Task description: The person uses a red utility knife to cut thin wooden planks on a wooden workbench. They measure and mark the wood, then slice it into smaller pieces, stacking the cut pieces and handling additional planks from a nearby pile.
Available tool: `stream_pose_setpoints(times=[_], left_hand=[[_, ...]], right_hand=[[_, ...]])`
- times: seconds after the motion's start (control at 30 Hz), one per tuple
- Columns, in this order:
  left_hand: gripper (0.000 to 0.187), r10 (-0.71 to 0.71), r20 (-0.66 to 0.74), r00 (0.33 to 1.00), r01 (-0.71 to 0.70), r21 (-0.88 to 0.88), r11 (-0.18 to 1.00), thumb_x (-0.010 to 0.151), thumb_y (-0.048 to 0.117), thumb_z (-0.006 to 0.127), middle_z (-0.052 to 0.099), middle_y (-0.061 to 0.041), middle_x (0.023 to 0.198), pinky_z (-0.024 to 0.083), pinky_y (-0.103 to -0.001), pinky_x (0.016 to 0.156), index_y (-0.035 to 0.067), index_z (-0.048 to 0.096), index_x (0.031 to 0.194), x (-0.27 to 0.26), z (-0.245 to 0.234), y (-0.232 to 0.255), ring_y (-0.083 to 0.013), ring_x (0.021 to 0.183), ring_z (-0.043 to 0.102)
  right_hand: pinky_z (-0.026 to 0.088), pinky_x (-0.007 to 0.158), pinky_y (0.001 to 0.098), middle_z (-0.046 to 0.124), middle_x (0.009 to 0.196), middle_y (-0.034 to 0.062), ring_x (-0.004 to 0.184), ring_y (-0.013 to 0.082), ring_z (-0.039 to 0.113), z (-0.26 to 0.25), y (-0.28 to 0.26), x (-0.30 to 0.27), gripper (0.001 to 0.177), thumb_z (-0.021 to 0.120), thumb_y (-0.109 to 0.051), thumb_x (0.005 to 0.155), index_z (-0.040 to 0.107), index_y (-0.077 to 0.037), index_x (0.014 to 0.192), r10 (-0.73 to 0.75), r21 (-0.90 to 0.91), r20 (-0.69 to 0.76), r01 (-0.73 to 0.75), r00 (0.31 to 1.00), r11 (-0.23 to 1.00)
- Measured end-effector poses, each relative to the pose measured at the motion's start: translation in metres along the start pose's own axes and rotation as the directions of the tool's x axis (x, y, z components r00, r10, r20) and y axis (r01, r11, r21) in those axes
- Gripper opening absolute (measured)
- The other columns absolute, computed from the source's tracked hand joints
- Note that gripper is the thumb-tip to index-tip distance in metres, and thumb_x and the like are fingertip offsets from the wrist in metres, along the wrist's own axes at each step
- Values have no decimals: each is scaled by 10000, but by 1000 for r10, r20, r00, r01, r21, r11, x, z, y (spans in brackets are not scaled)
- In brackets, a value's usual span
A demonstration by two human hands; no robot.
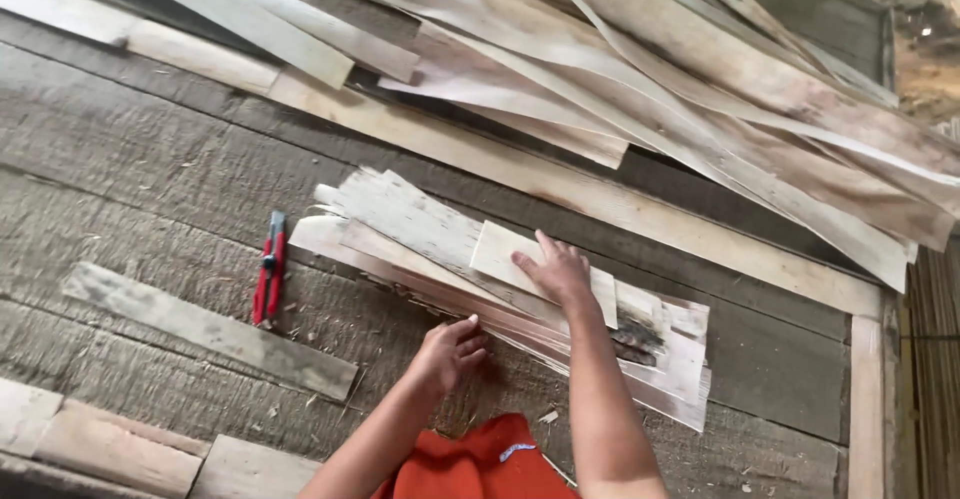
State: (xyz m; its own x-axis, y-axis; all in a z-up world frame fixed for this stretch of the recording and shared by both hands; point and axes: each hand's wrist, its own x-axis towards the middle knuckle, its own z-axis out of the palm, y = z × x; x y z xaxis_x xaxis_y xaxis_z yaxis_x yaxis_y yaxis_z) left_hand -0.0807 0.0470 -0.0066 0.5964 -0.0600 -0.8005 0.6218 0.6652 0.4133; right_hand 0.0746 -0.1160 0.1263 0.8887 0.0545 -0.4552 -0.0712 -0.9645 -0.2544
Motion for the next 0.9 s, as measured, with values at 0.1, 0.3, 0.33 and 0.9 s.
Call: stream_pose_setpoints(times=[0.1,0.3,0.33,0.9], left_hand=[[799,29,-92,995,-52,-253,966,834,50,815,520,-283,1319,441,-616,1008,4,284,1429,20,4,-15,-475,1232,600],[622,106,-237,966,-152,-184,971,662,35,827,549,-191,1102,531,-574,879,-6,546,1215,36,18,-24,-311,955,608],[569,108,-260,960,-158,-179,971,620,29,815,549,-153,1017,551,-556,815,3,573,1134,50,16,-32,-273,864,586],[584,169,153,974,-76,-481,874,734,165,868,600,-190,1271,393,-499,1082,9,628,1244,-67,-27,8,-299,1223,540]], right_hand=[[275,1194,504,555,1479,22,1415,267,435,-21,-13,-22,863,471,-869,832,501,-287,1468,15,3,92,-15,996,1000],[361,1049,422,733,1216,20,1259,264,616,2,-2,10,760,490,-950,765,649,-327,1169,20,50,89,-24,996,998],[354,1057,420,742,1201,23,1253,259,627,9,-2,14,774,423,-987,772,639,-349,1153,52,13,104,-54,993,998],[289,1168,507,697,1228,120,1266,288,602,50,-33,-49,752,392,-919,866,537,-241,1157,-39,79,20,38,999,996]])
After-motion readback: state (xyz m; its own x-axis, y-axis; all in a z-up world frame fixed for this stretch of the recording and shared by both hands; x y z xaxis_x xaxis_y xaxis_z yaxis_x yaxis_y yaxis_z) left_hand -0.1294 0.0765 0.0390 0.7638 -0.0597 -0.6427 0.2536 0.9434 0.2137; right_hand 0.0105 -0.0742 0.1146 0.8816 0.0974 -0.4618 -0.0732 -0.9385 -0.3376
